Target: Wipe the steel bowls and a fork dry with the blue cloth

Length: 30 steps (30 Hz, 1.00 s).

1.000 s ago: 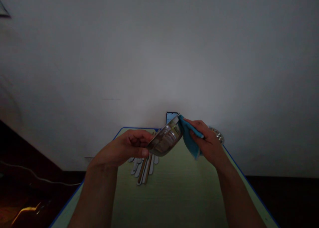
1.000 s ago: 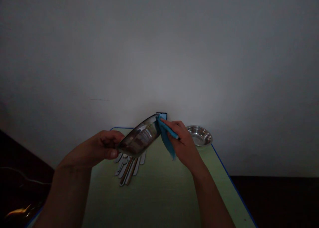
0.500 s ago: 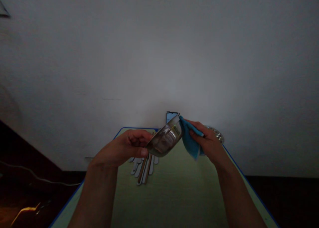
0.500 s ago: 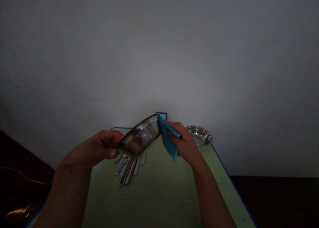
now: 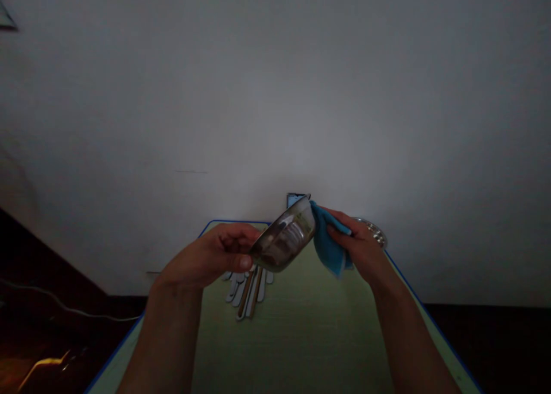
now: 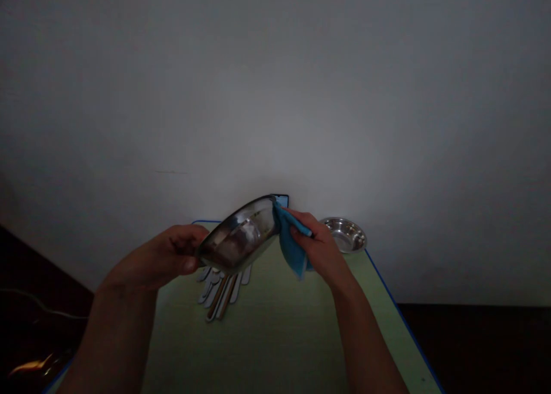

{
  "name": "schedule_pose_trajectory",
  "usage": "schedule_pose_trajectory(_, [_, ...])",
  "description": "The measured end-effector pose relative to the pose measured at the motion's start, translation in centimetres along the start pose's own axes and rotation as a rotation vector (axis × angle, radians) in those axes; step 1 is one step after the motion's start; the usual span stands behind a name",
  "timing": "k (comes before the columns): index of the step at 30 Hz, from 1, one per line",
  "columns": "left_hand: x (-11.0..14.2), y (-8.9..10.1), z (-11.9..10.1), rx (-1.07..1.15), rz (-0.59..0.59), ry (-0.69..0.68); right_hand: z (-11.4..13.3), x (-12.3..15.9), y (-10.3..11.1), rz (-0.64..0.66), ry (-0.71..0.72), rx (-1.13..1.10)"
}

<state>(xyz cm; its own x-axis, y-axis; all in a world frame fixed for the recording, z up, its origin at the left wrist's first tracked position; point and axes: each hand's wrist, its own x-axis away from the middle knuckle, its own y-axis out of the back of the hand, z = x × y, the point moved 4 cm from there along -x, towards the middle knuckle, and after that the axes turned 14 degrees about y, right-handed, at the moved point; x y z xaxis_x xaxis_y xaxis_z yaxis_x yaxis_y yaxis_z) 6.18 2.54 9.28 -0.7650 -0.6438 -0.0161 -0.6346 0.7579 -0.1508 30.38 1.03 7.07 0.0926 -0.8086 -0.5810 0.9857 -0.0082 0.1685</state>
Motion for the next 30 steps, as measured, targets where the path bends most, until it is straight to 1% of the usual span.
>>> schedule_pose_trajectory(5, [0.12, 0.4, 0.36, 0.009, 0.001, -0.005, -0.44, 0.04, -0.02, -0.029, -0.011, -0.023])
schedule_pose_trajectory(11, [0.14, 0.56, 0.45, 0.008, 0.004, -0.012, -0.42, 0.07, -0.17, -0.051, -0.025, -0.05])
schedule_pose_trajectory(21, [0.23, 0.68, 0.52, 0.022, -0.018, -0.025, -0.47, 0.21, -0.35, -0.056, -0.064, -0.085])
schedule_pose_trajectory(30, [0.23, 0.85, 0.6, 0.039, -0.012, -0.026, -0.87, 0.33, -0.41, -0.083, -0.106, -0.181])
